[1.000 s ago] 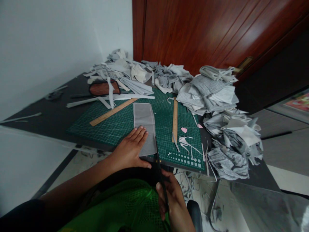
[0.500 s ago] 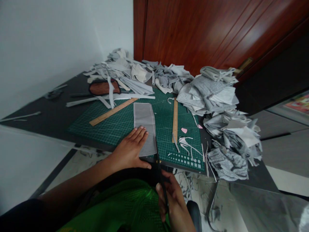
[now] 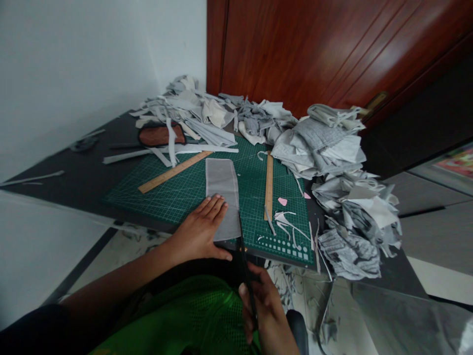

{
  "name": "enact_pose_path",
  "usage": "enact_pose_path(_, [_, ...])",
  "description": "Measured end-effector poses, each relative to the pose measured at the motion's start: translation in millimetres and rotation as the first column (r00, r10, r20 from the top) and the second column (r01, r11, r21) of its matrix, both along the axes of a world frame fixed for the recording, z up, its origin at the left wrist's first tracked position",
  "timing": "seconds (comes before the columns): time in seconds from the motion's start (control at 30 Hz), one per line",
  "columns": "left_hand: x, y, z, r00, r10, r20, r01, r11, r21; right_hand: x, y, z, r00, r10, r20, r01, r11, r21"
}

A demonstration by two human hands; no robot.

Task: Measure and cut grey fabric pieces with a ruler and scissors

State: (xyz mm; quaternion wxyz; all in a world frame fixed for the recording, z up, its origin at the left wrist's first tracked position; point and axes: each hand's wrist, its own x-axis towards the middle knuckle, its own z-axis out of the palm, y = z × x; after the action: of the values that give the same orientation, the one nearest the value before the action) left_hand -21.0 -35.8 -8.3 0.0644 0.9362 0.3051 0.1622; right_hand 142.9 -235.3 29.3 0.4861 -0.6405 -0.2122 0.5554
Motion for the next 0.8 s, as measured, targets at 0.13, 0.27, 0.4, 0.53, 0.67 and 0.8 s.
enact_pose_path(0.13, [-1.1,-2.2,4.3,1.0,0.008,-0.008,-0.008,1.0,-0.004,6.7,-5.1,-3.1,0.997,0.009,-0.081,-0.009,1.0,-0.007])
enact_pose_path(0.27, [-6.4,-6.3,9.7,1.0,-0.014,-0.001,0.014,1.0,-0.004,16.6,-19.7,-11.9,0.992,-0.006,-0.123,0.003,1.0,-0.02])
enact_pose_path(0.4, [-11.2,-8.0,10.8,0.998,-0.057,0.003,0.056,0.998,0.003,16.9,-25.4,-16.2,0.988,-0.002,-0.152,0.0,1.0,-0.013])
enact_pose_path(0.53, [-13.1,-7.2,8.8,0.997,-0.079,-0.023,0.08,0.996,0.036,8.7,-15.5,-18.4,0.992,-0.008,-0.129,0.01,1.0,0.019])
enact_pose_path(0.67, [-18.1,-8.1,7.2,0.991,-0.129,-0.026,0.131,0.99,0.058,2.5,-10.2,-20.9,0.99,0.008,-0.142,-0.003,0.999,0.037])
enact_pose_path(0.8, [-23.1,-11.0,4.0,0.981,-0.195,-0.016,0.196,0.978,0.077,2.2,-19.4,-20.4,0.988,0.008,-0.151,-0.006,1.0,0.01])
